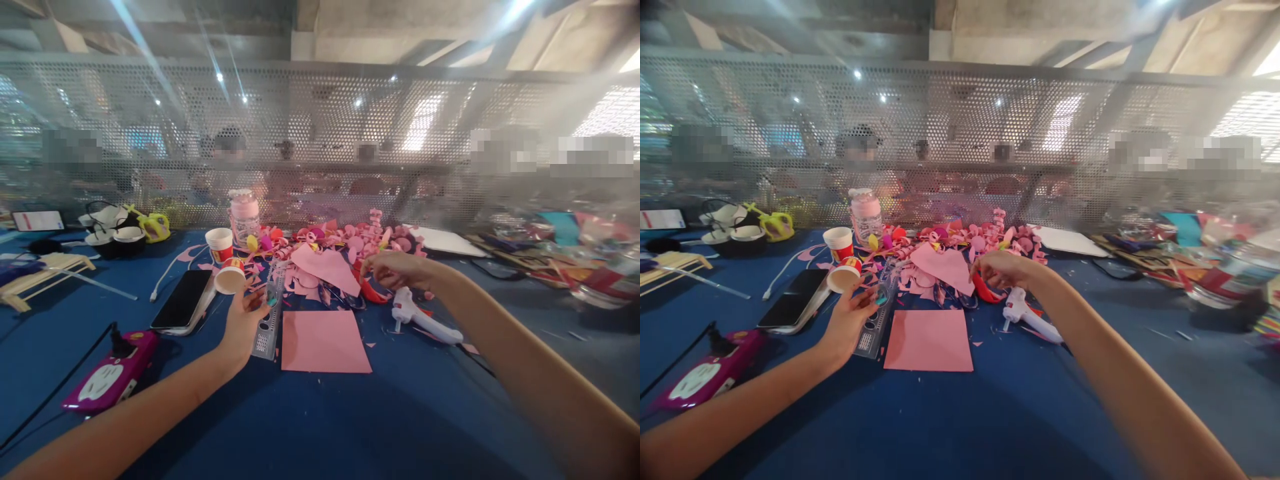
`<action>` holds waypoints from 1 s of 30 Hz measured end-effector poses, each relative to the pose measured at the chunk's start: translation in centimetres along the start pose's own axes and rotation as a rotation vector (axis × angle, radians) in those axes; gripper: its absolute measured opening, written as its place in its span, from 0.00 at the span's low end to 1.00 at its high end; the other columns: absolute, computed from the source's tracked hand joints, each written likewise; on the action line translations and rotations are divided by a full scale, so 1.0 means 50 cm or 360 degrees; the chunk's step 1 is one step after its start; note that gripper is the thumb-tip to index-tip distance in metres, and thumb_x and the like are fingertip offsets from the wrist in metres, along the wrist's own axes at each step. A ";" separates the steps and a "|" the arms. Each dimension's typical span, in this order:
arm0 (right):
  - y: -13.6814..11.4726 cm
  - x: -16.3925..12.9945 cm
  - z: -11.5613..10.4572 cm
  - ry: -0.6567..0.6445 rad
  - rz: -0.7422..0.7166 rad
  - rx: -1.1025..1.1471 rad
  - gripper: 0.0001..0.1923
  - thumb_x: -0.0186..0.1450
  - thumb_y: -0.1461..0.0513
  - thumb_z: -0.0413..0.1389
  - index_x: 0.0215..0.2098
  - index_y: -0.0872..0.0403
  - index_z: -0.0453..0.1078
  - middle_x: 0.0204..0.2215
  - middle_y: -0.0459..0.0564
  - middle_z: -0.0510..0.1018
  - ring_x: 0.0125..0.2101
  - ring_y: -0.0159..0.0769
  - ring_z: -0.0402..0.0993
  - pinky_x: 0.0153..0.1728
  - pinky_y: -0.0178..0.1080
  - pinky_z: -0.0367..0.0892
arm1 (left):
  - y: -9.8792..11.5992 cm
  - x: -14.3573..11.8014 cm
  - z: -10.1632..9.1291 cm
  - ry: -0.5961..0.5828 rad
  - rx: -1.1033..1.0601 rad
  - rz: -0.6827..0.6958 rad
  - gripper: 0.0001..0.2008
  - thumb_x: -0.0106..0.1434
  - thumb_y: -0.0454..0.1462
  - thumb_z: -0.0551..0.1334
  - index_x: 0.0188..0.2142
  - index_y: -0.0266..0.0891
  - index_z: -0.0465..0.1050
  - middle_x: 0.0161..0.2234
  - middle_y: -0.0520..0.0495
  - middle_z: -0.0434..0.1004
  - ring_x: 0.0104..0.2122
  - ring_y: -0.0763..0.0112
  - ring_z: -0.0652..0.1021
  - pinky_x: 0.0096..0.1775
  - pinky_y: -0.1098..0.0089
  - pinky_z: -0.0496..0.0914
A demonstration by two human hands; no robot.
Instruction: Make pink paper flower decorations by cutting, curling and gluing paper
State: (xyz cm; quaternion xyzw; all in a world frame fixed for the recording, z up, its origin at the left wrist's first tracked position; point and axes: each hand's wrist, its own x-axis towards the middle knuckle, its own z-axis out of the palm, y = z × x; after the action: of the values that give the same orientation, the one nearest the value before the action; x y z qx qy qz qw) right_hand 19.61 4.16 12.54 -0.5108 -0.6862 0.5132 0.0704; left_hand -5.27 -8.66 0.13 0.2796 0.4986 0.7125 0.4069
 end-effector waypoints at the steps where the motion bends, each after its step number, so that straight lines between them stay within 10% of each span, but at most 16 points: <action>1: -0.004 -0.001 -0.003 0.0002 -0.0048 0.0059 0.10 0.57 0.69 0.44 0.29 0.58 0.66 0.11 0.37 0.50 0.11 0.22 0.43 0.13 0.29 0.43 | 0.000 -0.002 0.000 -0.0003 -0.0028 0.0010 0.33 0.47 0.27 0.64 0.54 0.43 0.62 0.41 0.46 0.75 0.42 0.68 0.75 0.47 0.65 0.68; 8: -0.028 -0.005 0.044 -0.0084 -0.0651 0.0015 0.19 0.65 0.48 0.41 0.39 0.55 0.60 0.31 0.53 0.74 0.30 0.35 0.72 0.28 0.35 0.65 | 0.000 -0.026 0.008 -0.0119 -0.0088 -0.0118 0.30 0.48 0.29 0.62 0.53 0.41 0.65 0.46 0.44 0.75 0.48 0.65 0.73 0.51 0.63 0.64; 14: 0.005 0.015 0.135 0.0632 -0.1135 -0.1252 0.09 0.62 0.58 0.53 0.36 0.57 0.63 0.32 0.57 0.75 0.35 0.43 0.71 0.36 0.42 0.65 | -0.011 -0.023 0.004 -0.0071 -0.0017 -0.0092 0.20 0.48 0.29 0.61 0.43 0.36 0.72 0.50 0.43 0.73 0.51 0.63 0.72 0.56 0.61 0.59; 18: 0.045 0.017 0.171 0.0647 -0.1276 -0.1778 0.11 0.65 0.65 0.48 0.44 0.58 0.65 0.40 0.60 0.74 0.45 0.48 0.67 0.44 0.47 0.62 | -0.017 -0.024 0.000 -0.0162 -0.0036 -0.0043 0.21 0.50 0.31 0.62 0.45 0.37 0.71 0.50 0.44 0.72 0.51 0.63 0.71 0.56 0.60 0.60; 22: 0.073 0.033 0.164 0.0614 -0.1046 -0.1584 0.13 0.62 0.69 0.48 0.45 0.60 0.65 0.30 0.56 0.75 0.34 0.43 0.72 0.36 0.42 0.66 | -0.017 -0.033 0.003 -0.0265 -0.0031 -0.0041 0.24 0.50 0.35 0.66 0.48 0.38 0.68 0.50 0.43 0.72 0.49 0.61 0.72 0.52 0.60 0.64; 30: 0.109 0.064 0.145 0.0404 -0.1417 -0.0819 0.40 0.54 0.67 0.51 0.63 0.60 0.42 0.59 0.64 0.57 0.60 0.50 0.50 0.57 0.53 0.52 | -0.022 -0.024 -0.010 -0.0375 0.0506 0.0297 0.20 0.57 0.39 0.60 0.50 0.41 0.66 0.52 0.43 0.69 0.54 0.60 0.67 0.56 0.56 0.58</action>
State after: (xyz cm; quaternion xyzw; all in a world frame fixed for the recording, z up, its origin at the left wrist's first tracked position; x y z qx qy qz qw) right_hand 17.02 1.79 3.55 -0.2290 -0.9265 0.1826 0.2362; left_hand -4.69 -9.75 -1.06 0.4664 0.5257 0.6219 0.3455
